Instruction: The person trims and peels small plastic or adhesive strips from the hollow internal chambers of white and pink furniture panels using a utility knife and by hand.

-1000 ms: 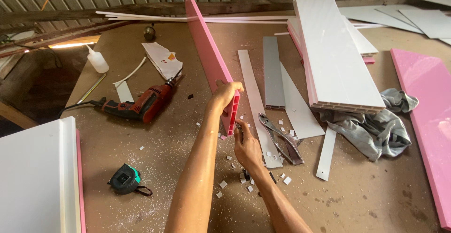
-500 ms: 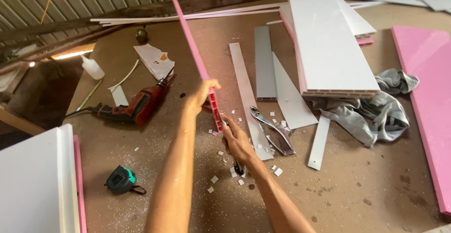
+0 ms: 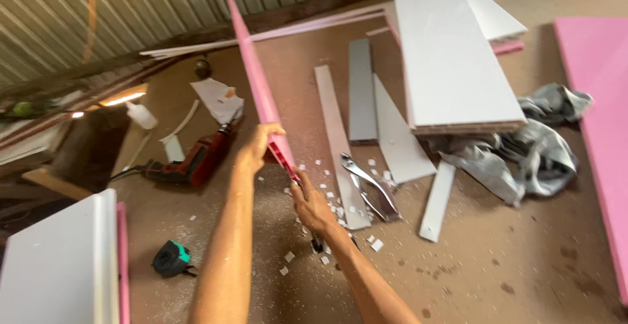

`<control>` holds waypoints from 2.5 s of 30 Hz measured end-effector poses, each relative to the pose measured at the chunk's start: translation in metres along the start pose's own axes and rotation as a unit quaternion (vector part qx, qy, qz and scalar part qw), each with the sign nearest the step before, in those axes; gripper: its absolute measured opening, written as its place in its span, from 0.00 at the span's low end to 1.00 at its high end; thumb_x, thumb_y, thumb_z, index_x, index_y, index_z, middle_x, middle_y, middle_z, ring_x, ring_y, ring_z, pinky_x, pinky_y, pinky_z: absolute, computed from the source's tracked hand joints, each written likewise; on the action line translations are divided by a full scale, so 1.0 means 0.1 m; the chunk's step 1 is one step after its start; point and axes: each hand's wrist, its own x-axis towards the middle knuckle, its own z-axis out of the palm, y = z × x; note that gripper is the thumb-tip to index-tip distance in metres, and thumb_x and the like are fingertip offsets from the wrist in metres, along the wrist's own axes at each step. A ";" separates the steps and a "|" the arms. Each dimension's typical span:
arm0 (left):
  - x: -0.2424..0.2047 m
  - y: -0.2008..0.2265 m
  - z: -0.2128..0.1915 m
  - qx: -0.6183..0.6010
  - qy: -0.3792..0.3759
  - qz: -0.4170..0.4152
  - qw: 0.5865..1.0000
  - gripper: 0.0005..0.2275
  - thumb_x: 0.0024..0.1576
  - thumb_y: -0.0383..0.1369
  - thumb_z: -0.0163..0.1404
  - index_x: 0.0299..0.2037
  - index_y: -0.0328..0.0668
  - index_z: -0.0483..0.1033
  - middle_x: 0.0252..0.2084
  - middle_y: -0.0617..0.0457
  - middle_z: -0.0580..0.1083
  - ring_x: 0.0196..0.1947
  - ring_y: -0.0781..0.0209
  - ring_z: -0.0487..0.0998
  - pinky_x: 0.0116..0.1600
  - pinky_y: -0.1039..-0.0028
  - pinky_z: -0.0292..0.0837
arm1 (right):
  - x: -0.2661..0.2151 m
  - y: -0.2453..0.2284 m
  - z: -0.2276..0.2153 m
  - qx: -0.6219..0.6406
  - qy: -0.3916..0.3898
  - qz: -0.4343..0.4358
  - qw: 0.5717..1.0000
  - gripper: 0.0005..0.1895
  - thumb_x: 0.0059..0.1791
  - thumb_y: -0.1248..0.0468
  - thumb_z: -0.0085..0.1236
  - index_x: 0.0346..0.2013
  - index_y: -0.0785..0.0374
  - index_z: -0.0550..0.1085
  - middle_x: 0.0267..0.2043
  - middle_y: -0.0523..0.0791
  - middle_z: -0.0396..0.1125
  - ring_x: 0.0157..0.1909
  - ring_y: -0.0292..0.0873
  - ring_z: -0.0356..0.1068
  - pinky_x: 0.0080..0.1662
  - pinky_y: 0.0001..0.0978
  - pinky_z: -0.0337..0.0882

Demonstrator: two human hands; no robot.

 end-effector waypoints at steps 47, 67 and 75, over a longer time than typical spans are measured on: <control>-0.23 0.17 0.03 0.015 0.014 -0.010 1.000 0.23 0.36 0.44 0.55 0.39 0.39 0.69 0.26 0.50 0.68 0.26 0.52 0.77 0.37 0.62 0.77 | 0.09 0.04 0.13 -0.115 0.046 0.019 0.992 0.22 0.59 0.55 0.35 0.69 0.47 0.57 0.47 0.62 0.72 0.28 0.45 0.70 0.39 0.47 0.71; -0.14 0.19 0.05 0.017 0.022 0.009 1.000 0.21 0.36 0.43 0.55 0.36 0.40 0.69 0.25 0.50 0.67 0.25 0.52 0.76 0.34 0.63 0.76 | 0.01 -0.20 0.21 -0.312 0.082 0.048 0.945 0.25 0.60 0.54 0.27 0.72 0.50 0.53 0.28 0.47 0.71 0.20 0.36 0.62 0.26 0.25 0.63; -0.20 0.21 0.14 0.046 0.015 0.003 0.999 0.24 0.37 0.44 0.55 0.41 0.39 0.69 0.28 0.49 0.67 0.29 0.51 0.77 0.36 0.62 0.77 | 0.08 0.01 0.08 -0.203 0.059 -0.002 0.977 0.25 0.58 0.59 0.37 0.71 0.47 0.54 0.41 0.59 0.73 0.21 0.41 0.65 0.26 0.33 0.64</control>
